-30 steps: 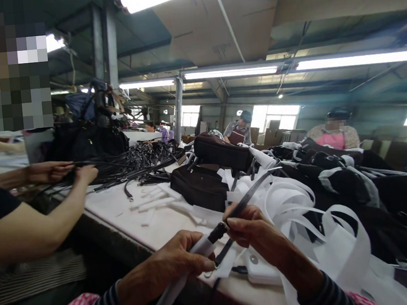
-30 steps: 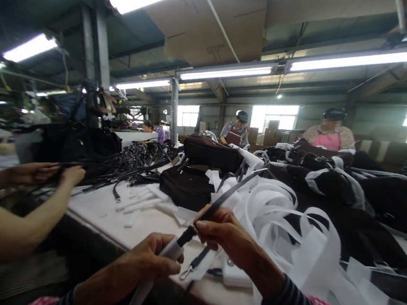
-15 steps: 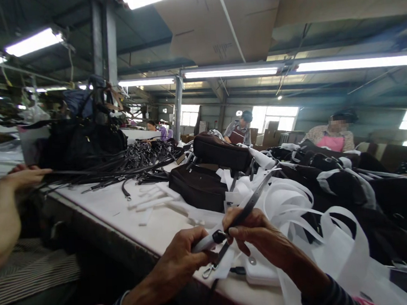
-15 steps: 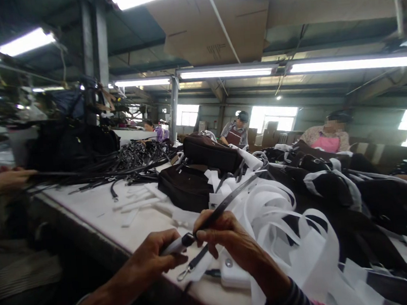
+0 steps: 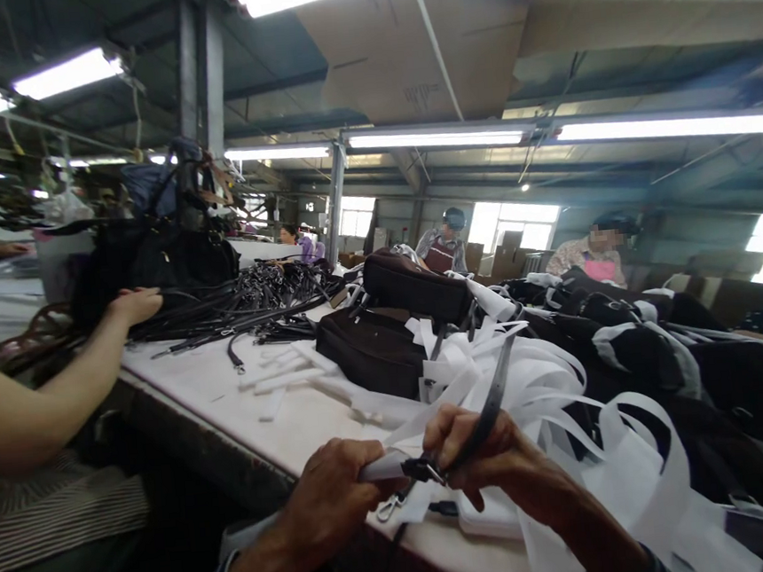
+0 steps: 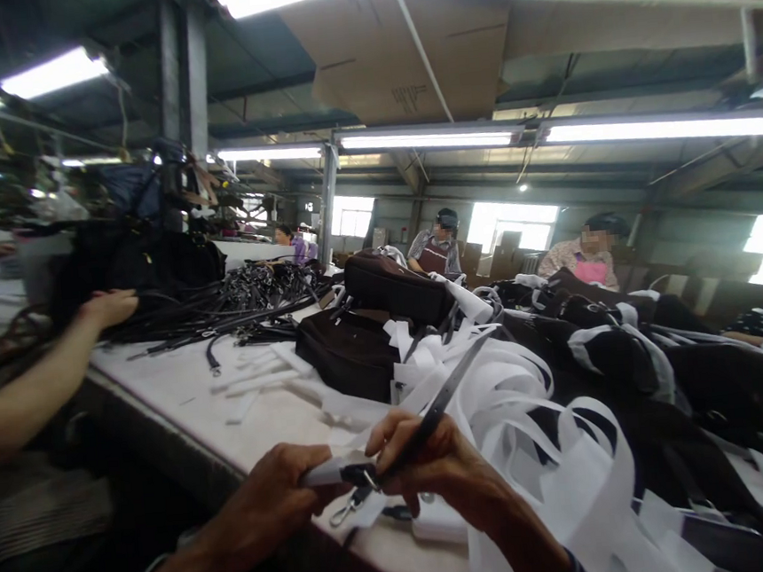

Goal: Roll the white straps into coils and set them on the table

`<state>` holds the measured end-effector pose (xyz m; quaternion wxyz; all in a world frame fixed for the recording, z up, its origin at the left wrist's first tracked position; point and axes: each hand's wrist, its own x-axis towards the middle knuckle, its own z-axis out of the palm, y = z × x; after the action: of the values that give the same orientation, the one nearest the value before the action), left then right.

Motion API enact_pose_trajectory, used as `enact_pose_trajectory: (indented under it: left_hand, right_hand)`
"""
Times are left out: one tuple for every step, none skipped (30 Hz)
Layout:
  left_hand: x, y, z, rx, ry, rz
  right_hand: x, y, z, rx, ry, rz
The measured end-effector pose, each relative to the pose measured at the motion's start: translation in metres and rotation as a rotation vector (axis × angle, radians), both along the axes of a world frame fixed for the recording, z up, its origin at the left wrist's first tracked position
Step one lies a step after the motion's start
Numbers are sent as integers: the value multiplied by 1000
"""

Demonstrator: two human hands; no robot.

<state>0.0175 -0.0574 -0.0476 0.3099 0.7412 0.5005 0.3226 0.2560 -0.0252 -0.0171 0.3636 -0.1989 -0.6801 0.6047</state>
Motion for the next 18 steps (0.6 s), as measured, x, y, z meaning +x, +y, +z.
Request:
enact_pose_trajectory:
  left_hand:
    - [-1,1,-1,-49,-64,-55]
    - [-2,2,-3,-102,-137,-103]
    - [-3,4,-6,-154,-206,-140]
    - [-3,6,-9,-203,-262,-165]
    - [-3,7,-12,-250,-303,-177]
    - [-3,9,-14,-288,-327,-179]
    - [-3,9,-15,-317,-342,-178]
    - [-2,10,-15,-335,-350,-180]
    - [-2,9,-14,-342,-353,-186]
    - [-2,9,-12,-333,-351,-195]
    - [-1,8,-10,-310,-341,-205]
    - [-1,6,-8,-275,-324,-214]
    - [0,5,-6,-231,-301,-215]
    - [0,4,-4,-178,-270,-206]
    - [1,3,-2,-124,-234,-190]
    - [2,2,-1,-77,-197,-165]
    - [3,2,-1,-40,-167,-136]
    - [4,1,-1,-16,-152,-109]
  right_hand:
    - [1,-1,1,9,-21,4]
    - [1,-1,2,19,-38,9]
    - [1,-2,3,28,-51,14]
    - [0,-3,4,36,-60,19]
    - [0,-3,5,41,-65,20]
    - [-1,-3,5,45,-72,22]
    - [-2,-3,6,47,-76,22]
    - [-3,-3,6,45,-82,20]
    - [-5,-3,6,38,-86,17]
    - [-7,-3,6,26,-87,16]
    - [-9,-3,6,16,-85,17]
    - [-12,-3,5,9,-77,11]
    - [-14,-3,4,5,-66,0]
    - [-17,-3,3,4,-52,-14]
    - [-19,-4,1,6,-35,-32]
    - [-21,-4,0,4,-20,-55]
    - [-22,-4,-2,1,-7,-77]
    - [-23,-4,-3,-2,4,-92]
